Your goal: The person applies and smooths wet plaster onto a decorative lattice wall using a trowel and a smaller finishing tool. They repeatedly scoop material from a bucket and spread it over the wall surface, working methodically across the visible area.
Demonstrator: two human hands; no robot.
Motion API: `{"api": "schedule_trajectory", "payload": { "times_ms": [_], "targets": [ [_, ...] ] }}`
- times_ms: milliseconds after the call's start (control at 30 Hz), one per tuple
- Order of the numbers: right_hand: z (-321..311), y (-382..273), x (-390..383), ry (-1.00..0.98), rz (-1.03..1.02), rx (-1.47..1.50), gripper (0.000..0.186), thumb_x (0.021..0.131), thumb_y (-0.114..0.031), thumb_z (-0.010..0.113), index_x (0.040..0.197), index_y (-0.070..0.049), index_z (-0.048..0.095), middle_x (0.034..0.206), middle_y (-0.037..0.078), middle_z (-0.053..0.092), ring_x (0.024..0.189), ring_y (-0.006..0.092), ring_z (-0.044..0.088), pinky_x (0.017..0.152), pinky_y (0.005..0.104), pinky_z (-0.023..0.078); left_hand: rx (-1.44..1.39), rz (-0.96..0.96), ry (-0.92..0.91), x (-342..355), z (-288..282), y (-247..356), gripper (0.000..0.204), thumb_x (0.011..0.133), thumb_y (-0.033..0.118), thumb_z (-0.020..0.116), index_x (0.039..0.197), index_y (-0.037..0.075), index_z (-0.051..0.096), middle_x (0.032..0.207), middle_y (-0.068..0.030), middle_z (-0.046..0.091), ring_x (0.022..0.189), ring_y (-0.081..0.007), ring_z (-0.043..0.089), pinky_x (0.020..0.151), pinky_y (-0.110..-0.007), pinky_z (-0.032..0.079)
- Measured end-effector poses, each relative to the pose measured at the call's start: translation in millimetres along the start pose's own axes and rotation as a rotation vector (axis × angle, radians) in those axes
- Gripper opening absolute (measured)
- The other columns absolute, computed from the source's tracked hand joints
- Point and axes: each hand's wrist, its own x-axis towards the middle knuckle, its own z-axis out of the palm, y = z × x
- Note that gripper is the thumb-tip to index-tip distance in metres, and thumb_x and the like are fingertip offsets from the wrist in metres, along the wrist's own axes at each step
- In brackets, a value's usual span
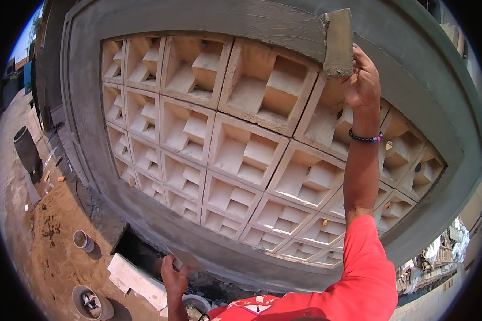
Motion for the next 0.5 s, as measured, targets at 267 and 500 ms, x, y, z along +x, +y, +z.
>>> {"api": "schedule_trajectory", "payload": {
  "times_ms": [267,500],
  "targets": [
    [35.1,29.7,37.3,0.418,-0.625,-1.869,0.037,0.083,-0.014,0.069,0.115,0.001,0.058,0.104,0.020,0.067,0.093,0.0334,0.068,0.074,0.0429,0.056,-0.047,0.037,-0.049,12.0,20.0,4.3,0.035,0.066,0.000,0.073,0.098,-0.004,0.060,0.091,-0.0195,0.060,0.083,-0.0347,0.061,0.076,-0.039,0.048],
    [77.7,105.2,6.2,-0.037,-0.574,-1.661,0.031,0.081,-0.011,0.066,0.110,0.000,0.058,0.101,0.021,0.066,0.093,0.0370,0.066,0.077,0.0453,0.055,-0.033,0.047,-0.077,14.1,28.8,8.4,0.034,0.064,0.001,0.073,0.095,-0.003,0.060,0.090,-0.0192,0.060,0.083,-0.0355,0.061,0.075,-0.040,0.048]
  ]
}}
